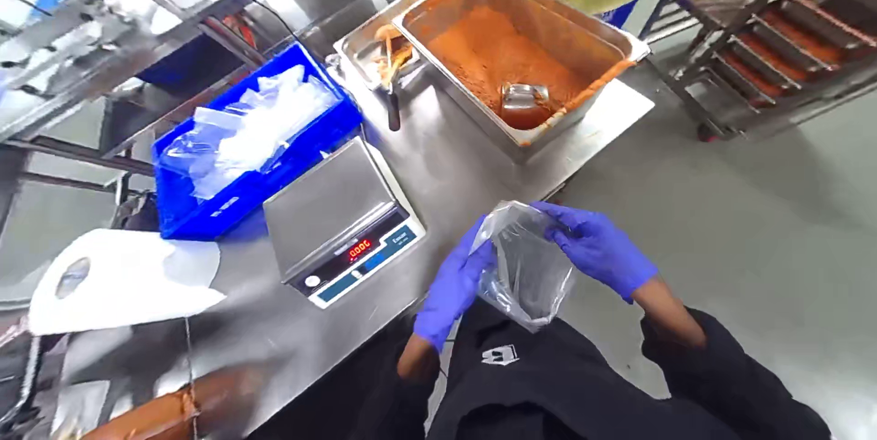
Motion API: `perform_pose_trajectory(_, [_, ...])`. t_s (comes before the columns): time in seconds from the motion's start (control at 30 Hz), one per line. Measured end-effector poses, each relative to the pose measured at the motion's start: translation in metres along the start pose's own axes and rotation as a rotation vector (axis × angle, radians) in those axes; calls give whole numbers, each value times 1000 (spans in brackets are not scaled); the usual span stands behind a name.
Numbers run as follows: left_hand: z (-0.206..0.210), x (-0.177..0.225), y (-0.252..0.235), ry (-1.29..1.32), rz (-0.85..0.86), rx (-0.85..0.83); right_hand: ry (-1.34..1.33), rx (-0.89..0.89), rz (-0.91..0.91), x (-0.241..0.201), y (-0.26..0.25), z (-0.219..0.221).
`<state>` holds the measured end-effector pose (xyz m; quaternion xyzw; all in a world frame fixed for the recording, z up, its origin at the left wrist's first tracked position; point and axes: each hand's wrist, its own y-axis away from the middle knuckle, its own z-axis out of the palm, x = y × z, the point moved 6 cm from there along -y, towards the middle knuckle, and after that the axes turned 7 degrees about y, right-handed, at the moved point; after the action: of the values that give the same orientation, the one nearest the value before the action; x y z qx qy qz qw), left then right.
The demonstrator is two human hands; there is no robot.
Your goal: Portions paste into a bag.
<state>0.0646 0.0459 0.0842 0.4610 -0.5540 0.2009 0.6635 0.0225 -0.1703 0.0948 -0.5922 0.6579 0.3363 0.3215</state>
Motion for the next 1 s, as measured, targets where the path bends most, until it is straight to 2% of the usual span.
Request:
perform_pose_trajectory(0.1, [-45, 31, 18, 107, 96, 137, 89, -105, -219, -55, -46, -2])
perform_pose_trajectory(0.2, [-85, 43, 6, 32, 152, 247, 157, -242, -311, -101, -95, -5])
perform_pose_trajectory(0.3, [-120, 57, -23, 64, 215, 335, 286, -27, -297, -112, -174, -59])
perform_pose_trajectory(0.37, [-135, 66, -37, 69, 253, 408, 542, -56, -142, -85, -234, -84])
perform_pose_trajectory(0.43, [-145, 73, -50, 37, 234, 470, 788, -309, 42, -33, -286, -80])
perform_pose_trajectory(0.5, [-153, 75, -66, 6, 185, 505, 936, -532, 231, 13, -315, -62])
perform_pose_trajectory(0.63, [-166, 75, -97, -15, 119, 552, 801, -553, 354, 50, -339, -26])
perform_pose_trajectory(0.73, [-173, 72, -117, -22, 108, 573, 750, -484, 441, 37, -354, -38])
perform_pose_trajectory(0.8, [-177, 74, -130, 0, 93, 568, 738, -459, 382, 4, -376, -66])
perform_pose_trajectory(0.87, [-179, 76, -143, 31, 92, 565, 769, -470, 212, -33, -411, -88])
perform_pose_trajectory(0.93, [-178, 76, -154, 55, 105, 572, 908, -512, 39, -45, -452, -91])
perform_pose_trajectory(1.0, [-178, 77, -165, 73, 107, 568, 1115, -535, -80, -42, -490, -76])
